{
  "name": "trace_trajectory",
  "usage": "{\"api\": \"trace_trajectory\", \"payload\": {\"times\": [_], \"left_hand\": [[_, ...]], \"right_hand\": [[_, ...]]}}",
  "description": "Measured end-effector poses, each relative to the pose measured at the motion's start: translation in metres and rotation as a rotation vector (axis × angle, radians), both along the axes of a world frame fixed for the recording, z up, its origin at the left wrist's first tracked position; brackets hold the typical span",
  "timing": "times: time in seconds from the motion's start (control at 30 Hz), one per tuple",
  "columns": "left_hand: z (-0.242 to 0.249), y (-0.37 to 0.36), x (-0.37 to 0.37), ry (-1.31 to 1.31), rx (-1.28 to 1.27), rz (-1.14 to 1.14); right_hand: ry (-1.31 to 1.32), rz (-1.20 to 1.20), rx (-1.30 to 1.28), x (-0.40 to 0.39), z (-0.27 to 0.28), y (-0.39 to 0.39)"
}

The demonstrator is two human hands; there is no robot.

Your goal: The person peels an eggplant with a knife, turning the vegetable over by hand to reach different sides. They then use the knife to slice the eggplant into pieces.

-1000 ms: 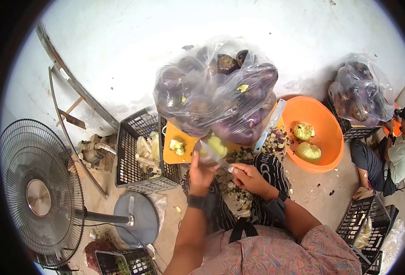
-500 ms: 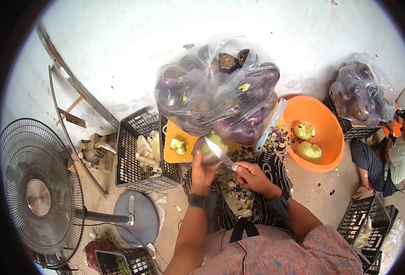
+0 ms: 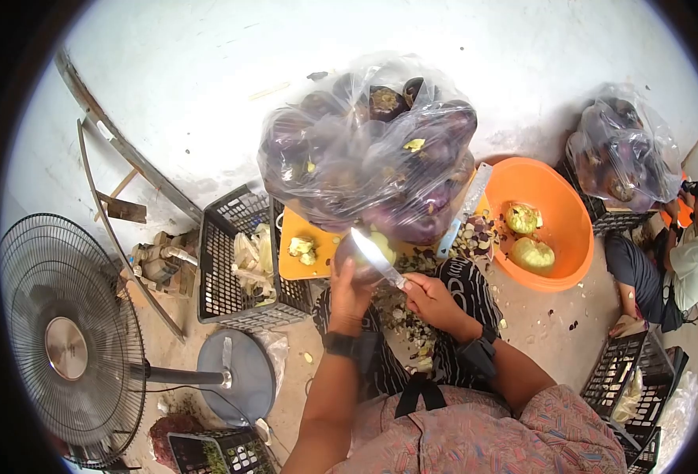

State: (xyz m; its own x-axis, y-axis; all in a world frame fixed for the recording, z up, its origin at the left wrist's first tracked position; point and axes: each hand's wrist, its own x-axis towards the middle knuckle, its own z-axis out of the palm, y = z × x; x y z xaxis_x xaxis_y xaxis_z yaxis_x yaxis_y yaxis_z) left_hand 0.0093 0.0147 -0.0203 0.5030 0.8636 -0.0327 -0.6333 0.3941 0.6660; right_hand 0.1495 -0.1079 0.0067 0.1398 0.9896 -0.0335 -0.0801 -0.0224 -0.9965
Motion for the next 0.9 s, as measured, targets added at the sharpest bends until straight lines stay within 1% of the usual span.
{"api": "trace_trajectory", "payload": {"times": [0.13,0.2,0.33,0.4,0.43,0.53,0.63,0.7,0.9], "left_hand": [[0.004,-0.001,0.004,-0.063,-0.023,-0.025],[0.009,-0.003,0.008,-0.073,-0.069,0.029],[0.005,-0.001,0.009,-0.142,-0.049,0.001],[0.004,-0.001,0.006,-0.106,-0.056,0.023],[0.004,0.000,0.006,-0.071,-0.061,0.042],[0.001,0.002,0.005,-0.080,-0.051,0.025],[0.000,0.002,0.004,-0.041,-0.038,0.037],[-0.003,0.003,0.004,-0.033,-0.051,0.048],[-0.006,0.003,0.004,-0.004,-0.042,0.068]], "right_hand": [[0.002,0.002,0.018,0.000,0.001,-0.002],[-0.149,0.053,-0.004,-0.002,0.000,-0.003],[-0.066,0.054,-0.038,-0.003,0.001,-0.005],[0.092,-0.018,0.009,-0.003,-0.001,-0.003],[0.092,-0.017,0.009,-0.002,0.001,-0.002],[0.099,-0.039,-0.019,0.000,0.004,-0.003],[0.071,-0.012,-0.007,-0.001,0.000,-0.004],[0.020,-0.032,-0.009,-0.001,0.001,-0.003],[-0.003,-0.061,0.023,-0.003,-0.003,-0.002]]}}
